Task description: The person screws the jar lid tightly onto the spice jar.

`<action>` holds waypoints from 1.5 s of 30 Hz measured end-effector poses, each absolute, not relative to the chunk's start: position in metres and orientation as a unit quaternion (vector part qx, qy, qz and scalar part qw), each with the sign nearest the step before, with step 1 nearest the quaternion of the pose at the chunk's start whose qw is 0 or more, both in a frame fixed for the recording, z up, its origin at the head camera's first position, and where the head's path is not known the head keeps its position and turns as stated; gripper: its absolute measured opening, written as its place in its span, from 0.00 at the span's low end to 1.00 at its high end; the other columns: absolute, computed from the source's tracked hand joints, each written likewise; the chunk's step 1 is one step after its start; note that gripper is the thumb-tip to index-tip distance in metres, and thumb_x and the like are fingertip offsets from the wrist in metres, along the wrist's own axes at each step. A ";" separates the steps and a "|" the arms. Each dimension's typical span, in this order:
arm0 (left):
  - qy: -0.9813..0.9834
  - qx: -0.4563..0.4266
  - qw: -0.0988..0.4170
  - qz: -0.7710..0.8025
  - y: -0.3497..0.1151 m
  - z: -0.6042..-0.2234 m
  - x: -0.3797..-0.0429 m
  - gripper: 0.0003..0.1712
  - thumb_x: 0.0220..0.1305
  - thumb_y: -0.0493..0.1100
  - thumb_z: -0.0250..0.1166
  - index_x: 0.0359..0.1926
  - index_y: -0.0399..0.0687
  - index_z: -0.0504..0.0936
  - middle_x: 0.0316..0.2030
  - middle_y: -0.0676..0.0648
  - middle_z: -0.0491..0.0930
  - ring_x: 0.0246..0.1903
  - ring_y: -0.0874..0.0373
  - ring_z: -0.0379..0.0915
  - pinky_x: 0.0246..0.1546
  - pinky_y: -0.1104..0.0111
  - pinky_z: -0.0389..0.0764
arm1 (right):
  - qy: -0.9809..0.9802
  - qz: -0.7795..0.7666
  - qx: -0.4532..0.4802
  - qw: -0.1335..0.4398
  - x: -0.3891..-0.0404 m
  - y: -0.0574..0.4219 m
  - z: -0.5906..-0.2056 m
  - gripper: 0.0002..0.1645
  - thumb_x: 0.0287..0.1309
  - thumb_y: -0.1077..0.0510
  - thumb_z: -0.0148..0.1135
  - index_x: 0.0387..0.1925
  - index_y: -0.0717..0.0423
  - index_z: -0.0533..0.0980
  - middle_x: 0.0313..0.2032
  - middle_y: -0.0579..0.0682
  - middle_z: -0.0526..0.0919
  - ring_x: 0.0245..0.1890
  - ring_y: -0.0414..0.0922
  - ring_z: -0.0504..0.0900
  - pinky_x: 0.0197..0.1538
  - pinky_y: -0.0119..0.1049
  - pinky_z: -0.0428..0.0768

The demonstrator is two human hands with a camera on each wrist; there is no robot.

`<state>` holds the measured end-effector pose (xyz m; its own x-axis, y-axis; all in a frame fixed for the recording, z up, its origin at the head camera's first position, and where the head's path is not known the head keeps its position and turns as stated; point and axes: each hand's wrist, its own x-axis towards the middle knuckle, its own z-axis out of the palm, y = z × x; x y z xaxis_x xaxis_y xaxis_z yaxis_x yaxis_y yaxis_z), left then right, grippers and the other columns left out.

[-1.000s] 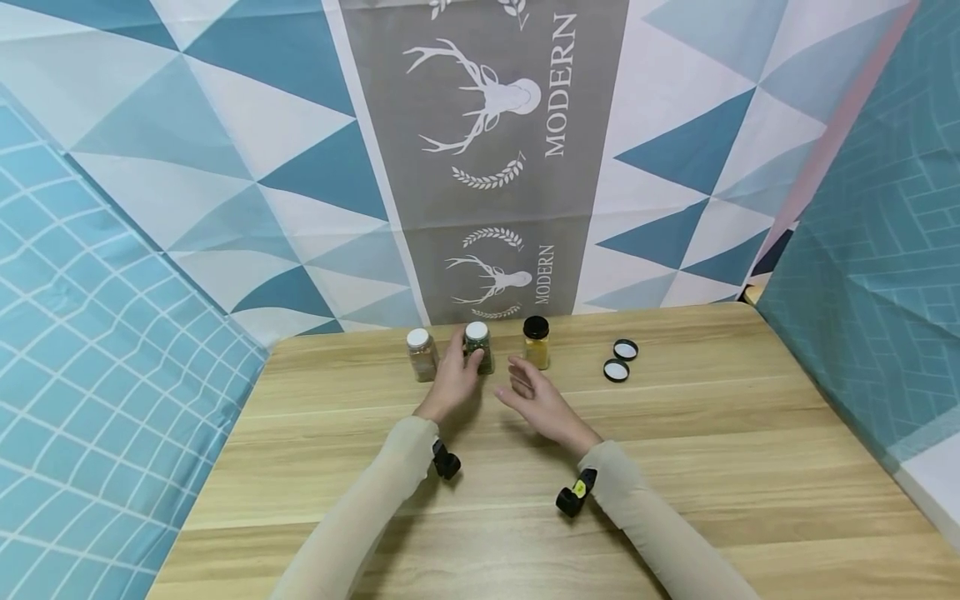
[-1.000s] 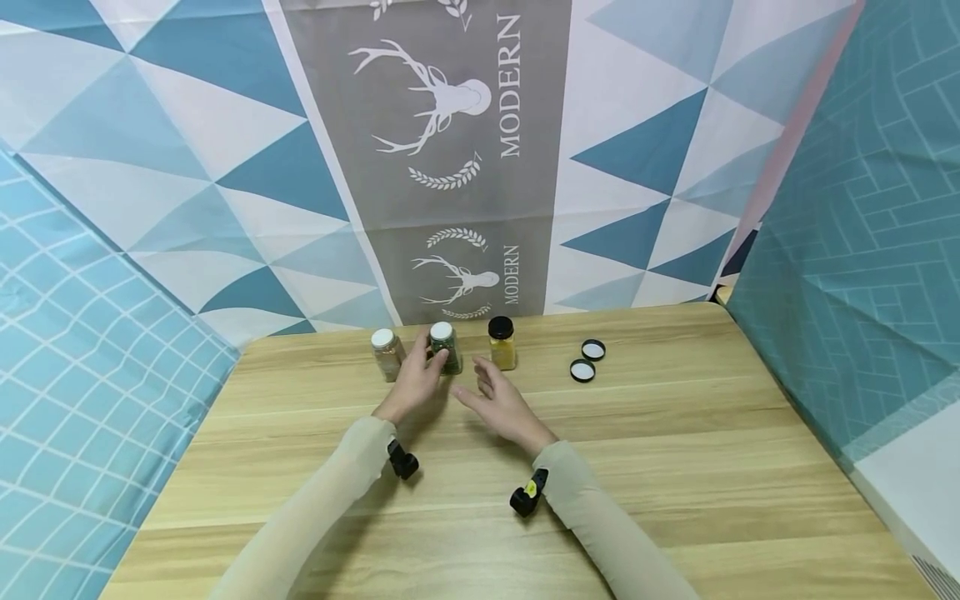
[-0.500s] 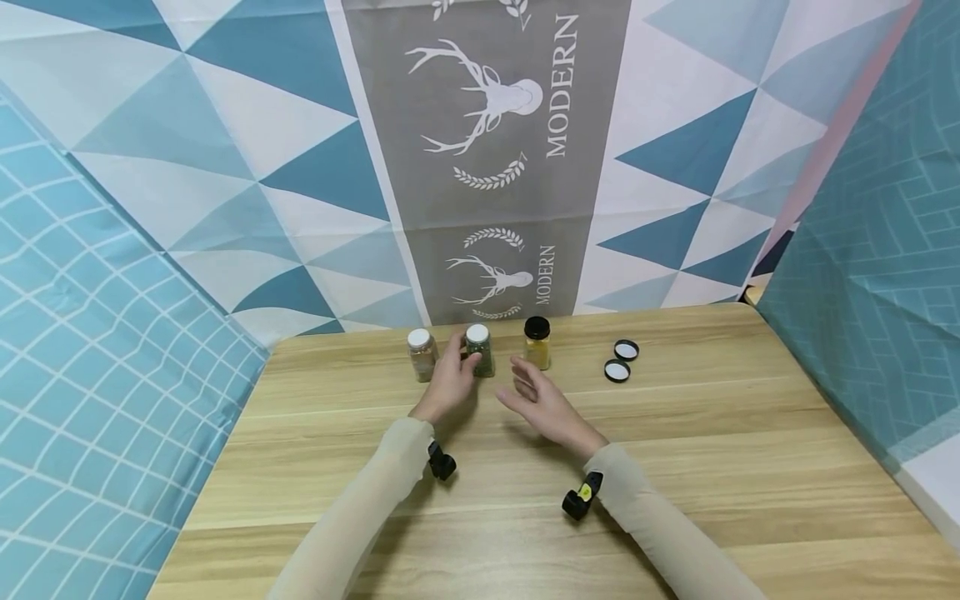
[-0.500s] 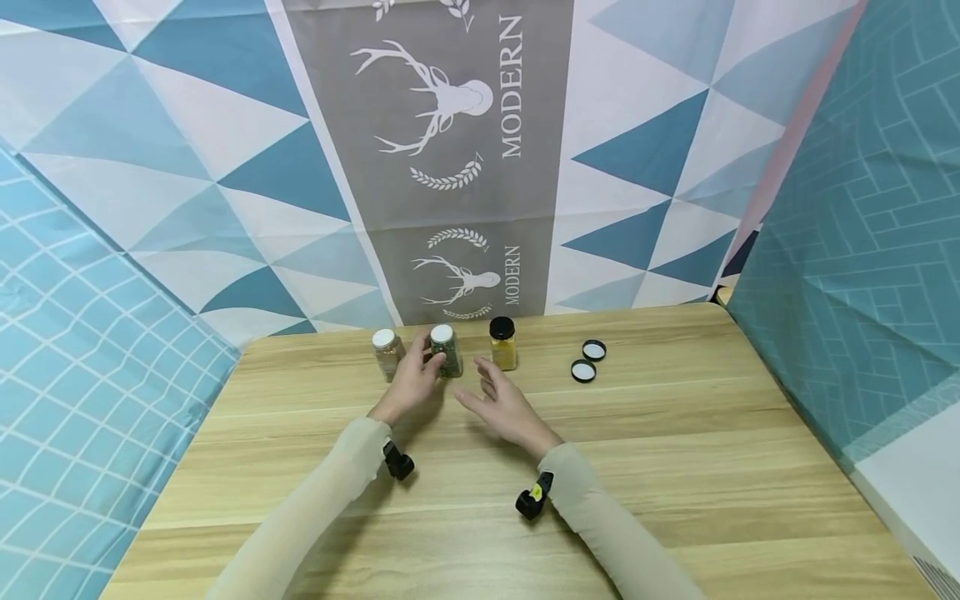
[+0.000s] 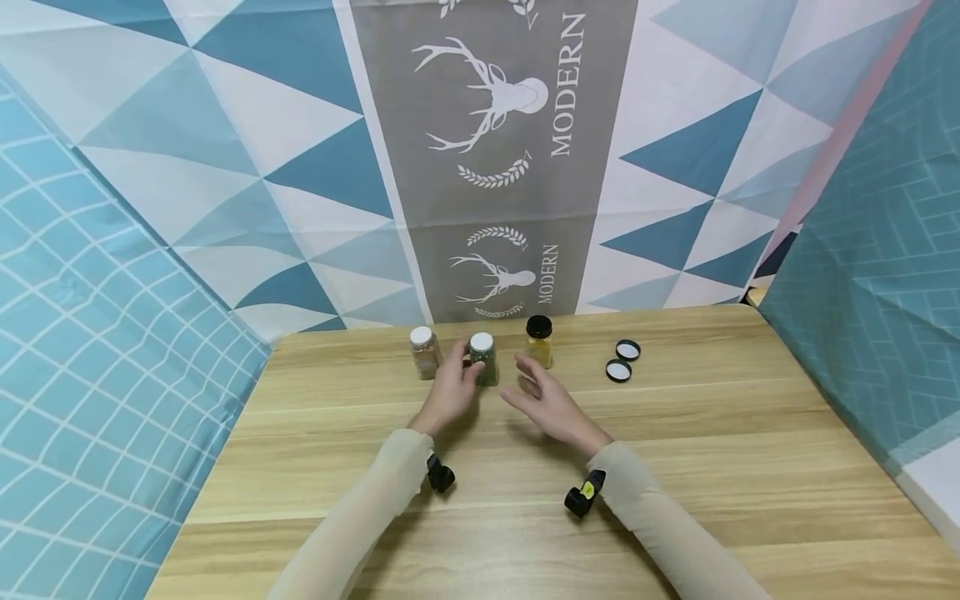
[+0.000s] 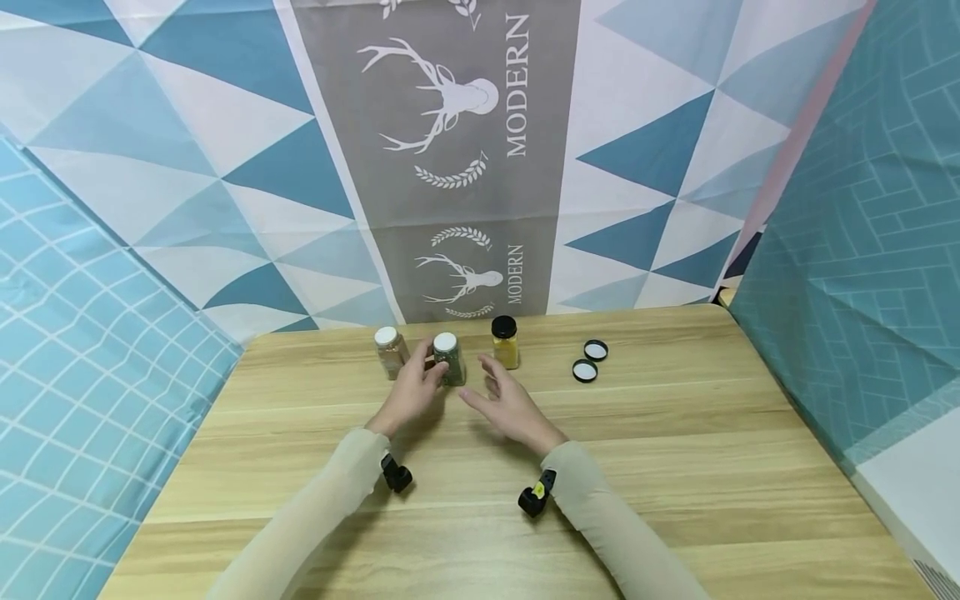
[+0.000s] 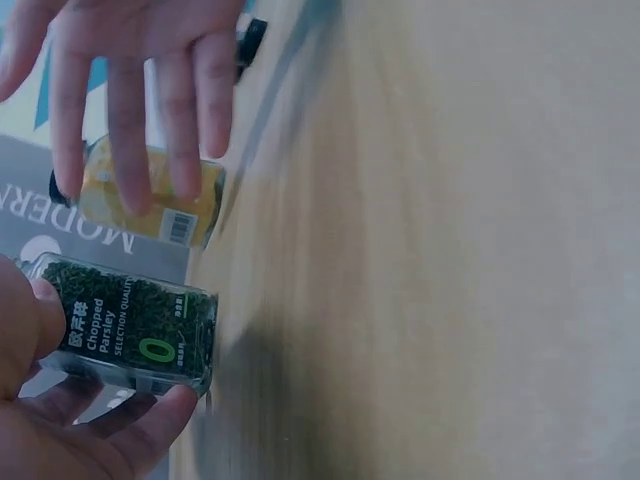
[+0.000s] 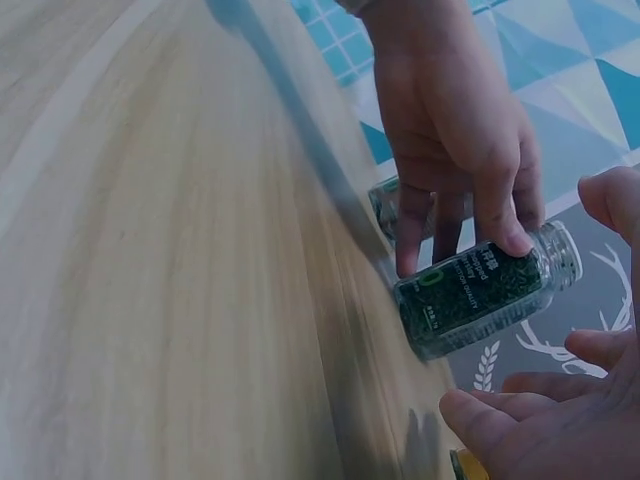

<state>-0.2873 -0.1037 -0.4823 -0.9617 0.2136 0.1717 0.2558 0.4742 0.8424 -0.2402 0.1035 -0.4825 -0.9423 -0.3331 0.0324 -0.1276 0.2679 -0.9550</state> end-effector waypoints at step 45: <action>-0.858 -0.181 0.036 -0.479 -0.103 -0.488 -0.234 0.29 0.75 0.35 0.59 0.73 0.37 0.63 0.67 0.34 0.72 0.62 0.42 0.77 0.62 0.61 0.83 | 0.795 -0.578 -0.181 0.042 -0.239 0.090 -0.487 0.36 0.79 0.50 0.52 0.81 0.52 0.56 0.80 0.57 0.57 0.76 0.60 0.64 0.78 0.49 0.64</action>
